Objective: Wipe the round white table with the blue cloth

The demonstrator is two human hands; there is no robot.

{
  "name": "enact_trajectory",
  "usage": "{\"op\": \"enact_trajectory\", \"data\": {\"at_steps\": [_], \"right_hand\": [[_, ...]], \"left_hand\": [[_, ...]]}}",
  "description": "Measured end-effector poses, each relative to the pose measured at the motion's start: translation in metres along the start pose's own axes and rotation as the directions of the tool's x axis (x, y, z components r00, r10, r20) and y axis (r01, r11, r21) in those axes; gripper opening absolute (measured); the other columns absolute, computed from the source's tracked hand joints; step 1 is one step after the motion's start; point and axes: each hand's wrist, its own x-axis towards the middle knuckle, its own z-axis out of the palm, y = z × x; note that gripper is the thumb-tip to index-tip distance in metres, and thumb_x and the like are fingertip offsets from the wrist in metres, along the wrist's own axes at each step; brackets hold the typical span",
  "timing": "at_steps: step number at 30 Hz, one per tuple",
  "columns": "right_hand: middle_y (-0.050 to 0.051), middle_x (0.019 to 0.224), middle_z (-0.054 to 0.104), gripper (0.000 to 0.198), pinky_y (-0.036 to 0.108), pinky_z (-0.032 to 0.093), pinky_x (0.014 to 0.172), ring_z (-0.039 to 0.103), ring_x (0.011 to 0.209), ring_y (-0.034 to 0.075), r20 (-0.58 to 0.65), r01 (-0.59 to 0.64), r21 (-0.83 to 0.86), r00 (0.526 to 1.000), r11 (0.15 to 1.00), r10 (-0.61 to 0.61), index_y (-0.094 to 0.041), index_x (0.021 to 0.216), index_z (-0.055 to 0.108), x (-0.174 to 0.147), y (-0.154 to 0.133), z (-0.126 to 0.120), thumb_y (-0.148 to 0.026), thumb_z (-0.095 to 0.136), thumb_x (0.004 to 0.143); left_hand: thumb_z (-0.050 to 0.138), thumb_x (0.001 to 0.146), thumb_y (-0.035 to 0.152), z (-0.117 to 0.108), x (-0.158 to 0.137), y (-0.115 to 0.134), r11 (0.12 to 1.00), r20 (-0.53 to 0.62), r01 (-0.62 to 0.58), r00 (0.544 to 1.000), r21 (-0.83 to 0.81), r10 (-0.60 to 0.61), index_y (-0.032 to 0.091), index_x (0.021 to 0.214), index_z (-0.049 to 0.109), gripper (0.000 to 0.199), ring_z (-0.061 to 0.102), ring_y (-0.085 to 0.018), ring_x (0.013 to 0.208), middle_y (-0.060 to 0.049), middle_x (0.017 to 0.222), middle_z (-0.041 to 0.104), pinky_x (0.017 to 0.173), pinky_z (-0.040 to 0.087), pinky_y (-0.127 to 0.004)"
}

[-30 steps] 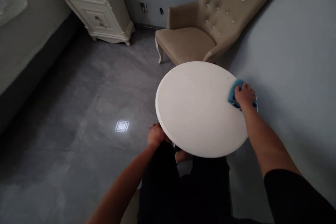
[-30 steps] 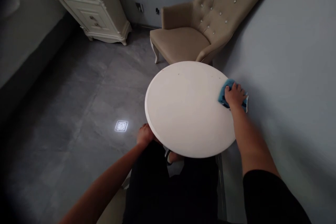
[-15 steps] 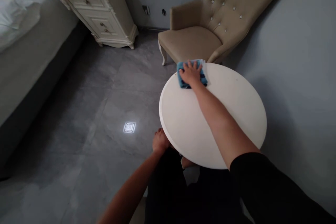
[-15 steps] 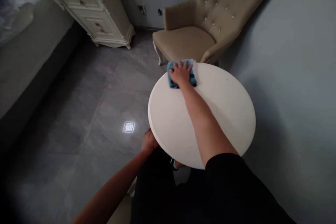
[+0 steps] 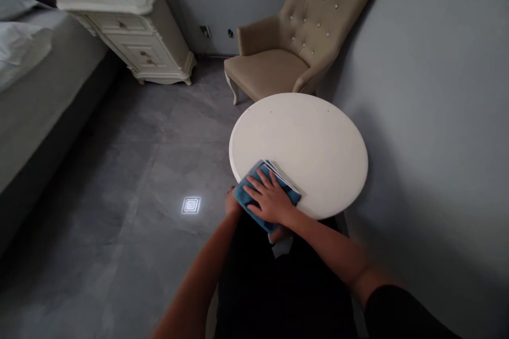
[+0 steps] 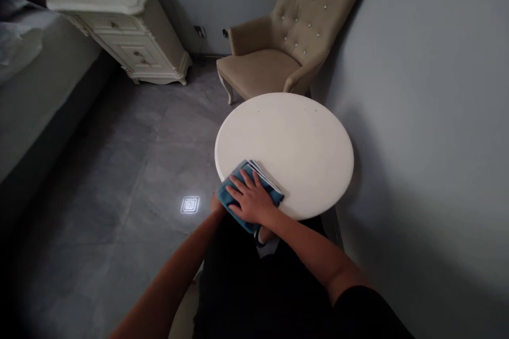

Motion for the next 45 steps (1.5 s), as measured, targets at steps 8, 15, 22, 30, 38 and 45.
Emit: {"op": "enact_trajectory", "data": {"at_steps": [8, 15, 22, 30, 38, 45], "right_hand": [[0.007, 0.189, 0.046, 0.068, 0.081, 0.030, 0.142, 0.035, 0.179, 0.048, -0.093, -0.465, -0.048, 0.883, 0.884, 0.460, -0.033, 0.181, 0.056, -0.152, 0.111, 0.000, -0.050, 0.053, 0.115], [0.022, 0.188, 0.044, 0.072, 0.082, 0.038, 0.133, 0.037, 0.173, 0.052, -0.173, -0.812, -0.121, 0.584, 0.572, 0.793, -0.016, 0.180, 0.053, -0.135, 0.271, -0.033, -0.051, 0.041, 0.119], [0.028, 0.184, 0.046, 0.075, 0.077, 0.042, 0.129, 0.047, 0.163, 0.050, -0.207, -0.921, -0.045, 0.388, 0.387, 0.898, -0.012, 0.181, 0.047, 0.003, 0.382, -0.055, -0.053, 0.034, 0.120], [0.028, 0.192, 0.032, 0.079, 0.094, 0.023, 0.130, 0.030, 0.175, 0.054, -0.175, -0.823, 0.003, 0.558, 0.568, 0.811, -0.015, 0.187, 0.040, 0.212, 0.365, -0.042, -0.057, 0.023, 0.122], [0.016, 0.196, 0.031, 0.075, 0.083, 0.009, 0.143, 0.021, 0.180, 0.051, -0.050, -0.380, 0.082, 0.922, 0.921, 0.384, -0.012, 0.184, 0.046, 0.303, 0.159, -0.025, -0.050, 0.041, 0.120], [-0.006, 0.192, 0.039, 0.068, 0.066, 0.016, 0.150, 0.027, 0.183, 0.037, -0.031, -0.034, 0.112, 0.999, 0.993, 0.037, -0.036, 0.175, 0.062, 0.181, 0.021, -0.002, -0.062, 0.055, 0.113]], "left_hand": [[0.057, 0.116, 0.038, -0.006, -0.001, 0.017, 0.995, 0.034, 0.082, 0.996, 0.051, -0.084, 0.019, 0.147, 0.084, 0.045, 0.076, -0.037, 0.139, -0.022, 0.146, 0.082, 0.112, 0.061, -0.044], [0.054, 0.116, 0.028, 0.000, 0.008, 0.008, 0.994, 0.068, -0.009, 0.998, 0.111, 0.002, 0.014, 0.141, 0.085, 0.042, 0.073, -0.037, 0.142, -0.021, 0.146, 0.082, 0.116, 0.059, -0.046], [0.061, 0.111, 0.024, 0.003, 0.019, -0.002, 0.994, 0.090, -0.051, 0.995, 0.096, 0.043, 0.015, 0.134, 0.087, 0.035, 0.073, -0.035, 0.139, -0.022, 0.141, 0.082, 0.117, 0.057, -0.044], [0.067, 0.110, 0.028, 0.007, 0.027, -0.011, 0.995, 0.090, -0.045, 0.995, 0.089, 0.037, 0.020, 0.139, 0.086, 0.035, 0.073, -0.036, 0.140, -0.019, 0.140, 0.082, 0.117, 0.056, -0.042], [0.066, 0.111, 0.029, 0.005, 0.025, -0.007, 0.995, 0.077, -0.015, 0.997, 0.102, 0.007, 0.020, 0.137, 0.087, 0.035, 0.073, -0.034, 0.142, -0.018, 0.141, 0.083, 0.118, 0.058, -0.041], [0.066, 0.110, 0.022, -0.001, 0.013, 0.001, 0.999, 0.027, 0.029, 0.999, 0.043, -0.030, 0.015, 0.141, 0.085, 0.037, 0.072, -0.035, 0.146, -0.021, 0.144, 0.083, 0.126, 0.054, -0.043]]}}
